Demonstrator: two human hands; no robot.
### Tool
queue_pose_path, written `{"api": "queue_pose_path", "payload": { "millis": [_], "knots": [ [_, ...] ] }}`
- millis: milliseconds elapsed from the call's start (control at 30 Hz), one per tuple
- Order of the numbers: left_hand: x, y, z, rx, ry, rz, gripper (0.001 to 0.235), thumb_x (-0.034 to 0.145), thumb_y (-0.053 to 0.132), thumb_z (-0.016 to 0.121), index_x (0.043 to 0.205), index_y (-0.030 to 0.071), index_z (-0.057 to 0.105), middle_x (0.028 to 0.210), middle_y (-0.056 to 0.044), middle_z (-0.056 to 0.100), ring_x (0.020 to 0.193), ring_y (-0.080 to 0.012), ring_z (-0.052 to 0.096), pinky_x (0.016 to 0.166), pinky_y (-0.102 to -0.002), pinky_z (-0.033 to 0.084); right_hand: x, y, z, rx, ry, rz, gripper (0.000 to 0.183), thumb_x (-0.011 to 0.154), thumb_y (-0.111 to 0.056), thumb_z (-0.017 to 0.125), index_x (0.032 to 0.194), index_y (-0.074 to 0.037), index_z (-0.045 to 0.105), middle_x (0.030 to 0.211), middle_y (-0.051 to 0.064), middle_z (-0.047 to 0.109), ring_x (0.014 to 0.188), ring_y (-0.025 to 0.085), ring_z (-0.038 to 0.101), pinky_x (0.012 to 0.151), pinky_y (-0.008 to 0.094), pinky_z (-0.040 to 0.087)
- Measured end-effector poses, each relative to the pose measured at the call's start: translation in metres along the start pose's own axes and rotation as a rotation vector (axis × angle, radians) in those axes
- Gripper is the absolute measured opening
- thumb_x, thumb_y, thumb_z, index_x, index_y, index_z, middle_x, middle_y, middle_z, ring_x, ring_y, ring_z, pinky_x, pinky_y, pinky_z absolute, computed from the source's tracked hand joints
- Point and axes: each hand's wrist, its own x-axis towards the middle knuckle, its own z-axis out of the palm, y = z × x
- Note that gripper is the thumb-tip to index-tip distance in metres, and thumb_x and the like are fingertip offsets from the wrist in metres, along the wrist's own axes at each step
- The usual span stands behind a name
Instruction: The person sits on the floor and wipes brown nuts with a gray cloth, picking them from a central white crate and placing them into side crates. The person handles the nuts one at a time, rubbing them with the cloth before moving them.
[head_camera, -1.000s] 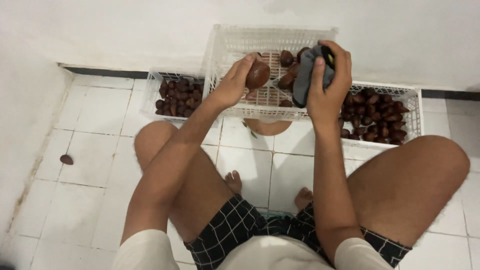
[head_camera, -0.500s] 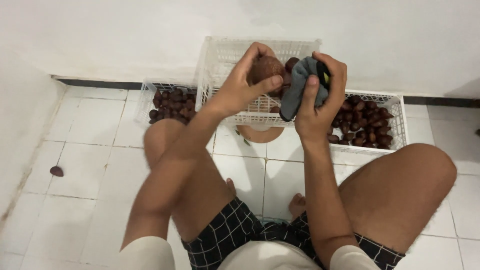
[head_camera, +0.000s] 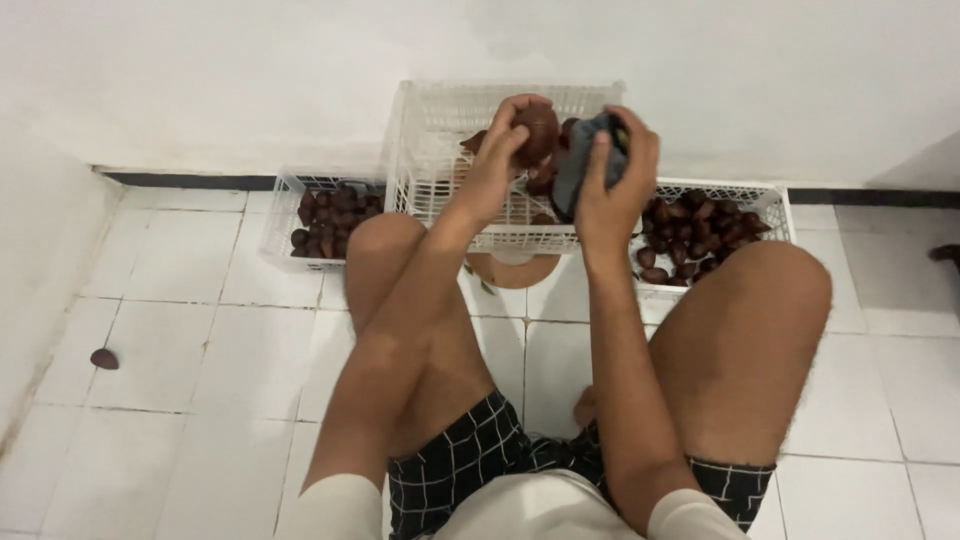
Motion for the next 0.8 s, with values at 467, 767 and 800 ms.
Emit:
{"api": "queue_pose_path", "payload": {
  "millis": [467,767,800],
  "knots": [
    [0.006,0.015,0.018,0.289,0.141,-0.07,0.055,0.1,0.058,0.049,0.138,0.019,0.059,0.142,-0.007,0.06,0.136,-0.0233,0.053,0.11,-0.033,0.045,0.015,-0.027,-0.009,0.196,0.225,-0.02,0.033,0.115,-0.037,0.045,0.135,-0.014,0.056,0.133,0.006,0.058,0.128,0.025,0.058,0.112,0.042,0.049],
    [0.015,0.017,0.03,0.182,0.013,0.114,0.041,0.104,0.045,0.064,0.135,0.019,0.061,0.133,-0.006,0.065,0.128,-0.0229,0.063,0.106,-0.032,0.054,0.019,0.018,0.006,0.113,0.207,0.084,0.031,0.111,-0.034,0.052,0.131,-0.012,0.06,0.132,0.008,0.063,0.126,0.026,0.059,0.108,0.04,0.049],
    [0.014,0.019,0.032,0.189,0.017,0.119,0.041,0.104,0.045,0.064,0.135,0.019,0.061,0.133,-0.006,0.065,0.128,-0.0229,0.063,0.106,-0.032,0.054,0.021,0.008,0.006,0.122,0.205,0.081,0.031,0.111,-0.034,0.052,0.131,-0.012,0.06,0.132,0.008,0.063,0.126,0.026,0.059,0.108,0.04,0.049]
  ]
}}
